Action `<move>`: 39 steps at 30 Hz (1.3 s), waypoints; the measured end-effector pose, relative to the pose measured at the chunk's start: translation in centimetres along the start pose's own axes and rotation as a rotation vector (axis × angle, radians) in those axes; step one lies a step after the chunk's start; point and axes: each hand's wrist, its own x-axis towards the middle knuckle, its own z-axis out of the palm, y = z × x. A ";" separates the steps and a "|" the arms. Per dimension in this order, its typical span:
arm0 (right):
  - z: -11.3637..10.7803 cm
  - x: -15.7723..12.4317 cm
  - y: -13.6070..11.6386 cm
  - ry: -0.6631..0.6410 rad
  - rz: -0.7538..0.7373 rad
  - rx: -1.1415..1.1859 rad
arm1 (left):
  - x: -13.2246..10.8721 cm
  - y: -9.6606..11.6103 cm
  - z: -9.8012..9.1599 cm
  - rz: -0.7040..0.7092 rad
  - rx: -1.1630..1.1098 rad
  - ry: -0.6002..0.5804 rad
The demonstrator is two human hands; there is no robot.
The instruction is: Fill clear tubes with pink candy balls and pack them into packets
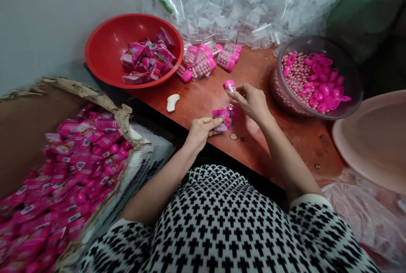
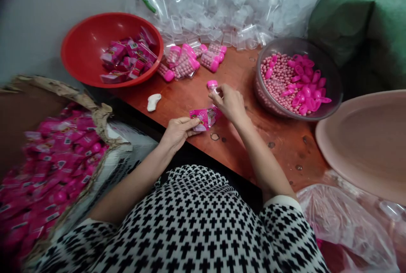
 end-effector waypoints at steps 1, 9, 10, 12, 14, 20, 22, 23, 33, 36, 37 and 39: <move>0.0 0.7 -0.6 0.028 0.014 -0.160 | 0.0 0.1 0.0 0.000 -0.026 0.033; 1.2 3.3 -0.9 -0.096 0.107 -0.558 | -0.1 1.8 0.1 -0.032 -0.270 0.200; 1.0 3.3 -0.4 -0.083 0.102 -0.549 | 0.0 2.0 0.1 -0.026 -0.301 0.213; 0.6 3.0 0.6 -0.027 0.085 -0.491 | 0.3 2.4 0.1 -0.016 -0.375 0.234; 0.2 1.7 1.1 0.037 0.068 -0.323 | 0.8 2.7 0.3 -0.023 -0.449 0.257; 1.6 -6.7 -0.5 -0.085 0.145 0.716 | 1.3 2.8 1.3 -0.079 -0.600 0.302; 2.7 -9.1 -1.4 -0.115 0.184 0.844 | 1.3 2.5 1.7 -0.077 -0.609 0.287; 3.2 -9.9 -1.7 -0.114 0.196 0.870 | 1.2 2.3 2.0 -0.070 -0.604 0.274; 4.5 -10.5 -1.3 -0.099 0.209 0.967 | -0.1 1.7 3.7 0.028 -0.383 0.059; 4.6 -10.6 -1.3 -0.096 0.195 0.981 | -0.2 1.7 3.7 0.062 -0.316 -0.007; 4.8 -10.6 -1.3 -0.070 0.186 0.962 | -0.3 1.7 3.8 0.072 -0.303 -0.025; 5.0 -10.6 -1.4 -0.007 0.164 0.909 | -0.4 1.7 3.9 0.076 -0.274 -0.053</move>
